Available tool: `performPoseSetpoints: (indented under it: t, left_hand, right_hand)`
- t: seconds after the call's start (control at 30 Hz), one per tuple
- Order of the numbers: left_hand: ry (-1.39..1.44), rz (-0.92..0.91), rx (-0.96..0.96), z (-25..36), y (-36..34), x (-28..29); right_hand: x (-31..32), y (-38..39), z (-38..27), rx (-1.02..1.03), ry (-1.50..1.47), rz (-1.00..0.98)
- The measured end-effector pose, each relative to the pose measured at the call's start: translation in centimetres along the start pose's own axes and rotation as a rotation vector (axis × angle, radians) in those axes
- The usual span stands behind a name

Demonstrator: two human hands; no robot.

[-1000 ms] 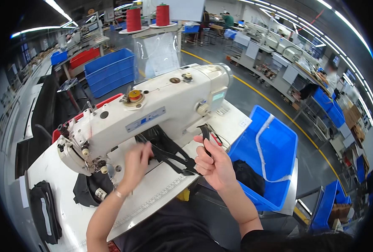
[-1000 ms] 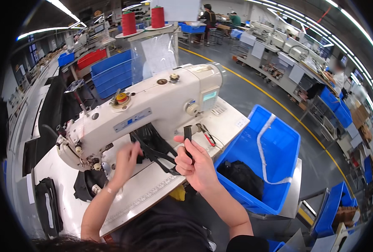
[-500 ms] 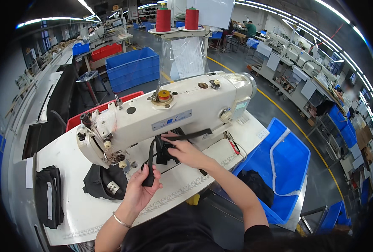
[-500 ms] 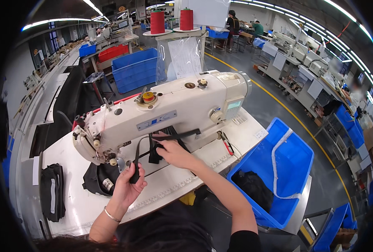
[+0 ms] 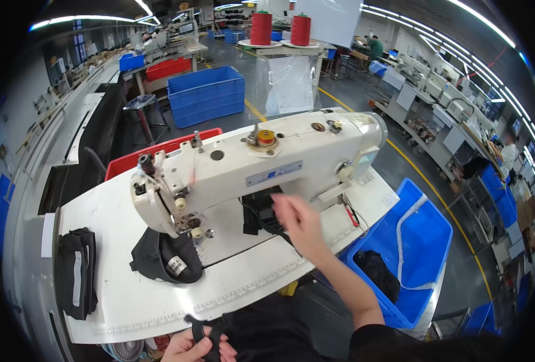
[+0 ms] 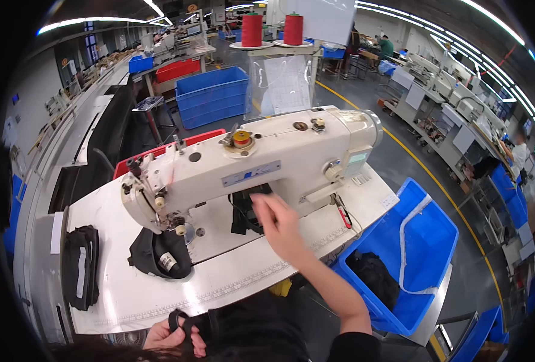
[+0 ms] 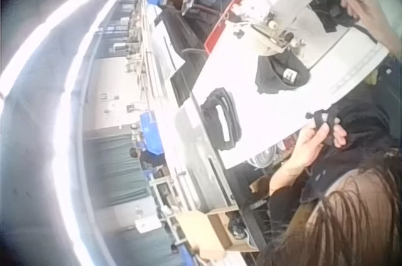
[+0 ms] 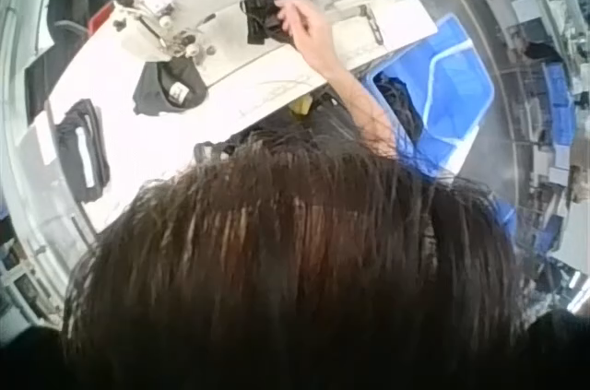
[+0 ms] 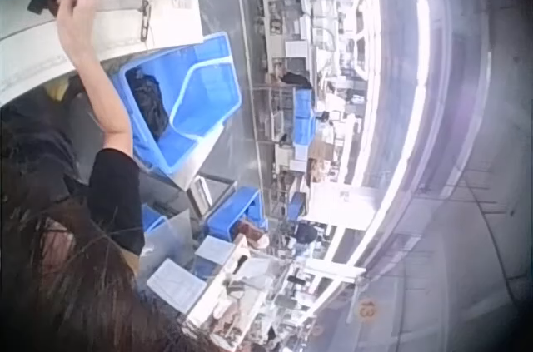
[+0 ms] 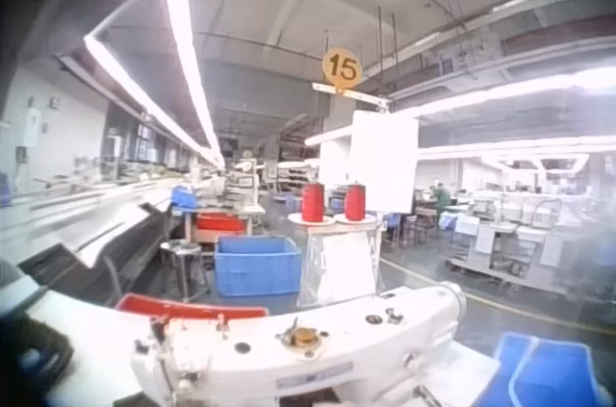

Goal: Sewing components of black bags using an industrial sewing machine.

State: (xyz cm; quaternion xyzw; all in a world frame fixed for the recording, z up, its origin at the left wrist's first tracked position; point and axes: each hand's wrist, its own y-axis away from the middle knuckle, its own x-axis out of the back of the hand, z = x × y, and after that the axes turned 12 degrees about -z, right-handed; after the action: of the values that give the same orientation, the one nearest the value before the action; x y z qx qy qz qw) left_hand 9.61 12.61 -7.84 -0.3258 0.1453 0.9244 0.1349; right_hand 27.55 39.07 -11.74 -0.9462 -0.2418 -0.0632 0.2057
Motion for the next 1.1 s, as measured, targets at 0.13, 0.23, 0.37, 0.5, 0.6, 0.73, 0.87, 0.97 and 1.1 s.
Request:
performPoseSetpoints:
  t: [0.13,0.23,0.37,0.5,0.6,0.73,0.87,0.97,1.1]
  left_hand:
    - [-0.081,0.120,-0.166,-1.9,1.0,0.7]
    - [-0.322,-0.221,-0.013,-2.5,0.4,0.7]
    - [-0.354,-0.168,0.052,-5.0,0.8,0.3]
    - [-0.663,0.421,-0.441,-5.9,1.1,1.9]
    - [-0.197,0.339,-0.615,-6.4,0.5,3.8]
    - [0.807,0.250,-0.957,-4.1,2.6,7.4]
    - [0.487,0.197,-1.129,-3.6,8.1,12.2]
    - [0.166,0.192,-1.005,-3.5,8.3,12.5]
    - [-0.679,0.295,-0.483,-1.7,5.3,5.1]
  right_hand:
    - [-2.9,11.0,-6.5,-0.550,-0.456,-1.047]
    - [-7.2,14.4,-4.9,-0.580,-1.023,-0.854]
    - [-8.7,10.8,-5.8,-0.718,-1.171,-0.202]
    - [-8.9,9.5,-5.9,-0.552,-1.283,-0.031]
    - [-8.4,11.4,-5.4,-0.632,-1.399,-0.343]
    - [-7.4,13.3,-4.7,-0.570,-1.136,-0.301]
    - [-5.4,16.3,-0.2,-0.838,-1.317,-0.498]
    - [-7.0,20.5,3.8,-0.635,-0.861,-0.719]
    - [-6.0,18.8,4.9,0.101,0.615,-0.822]
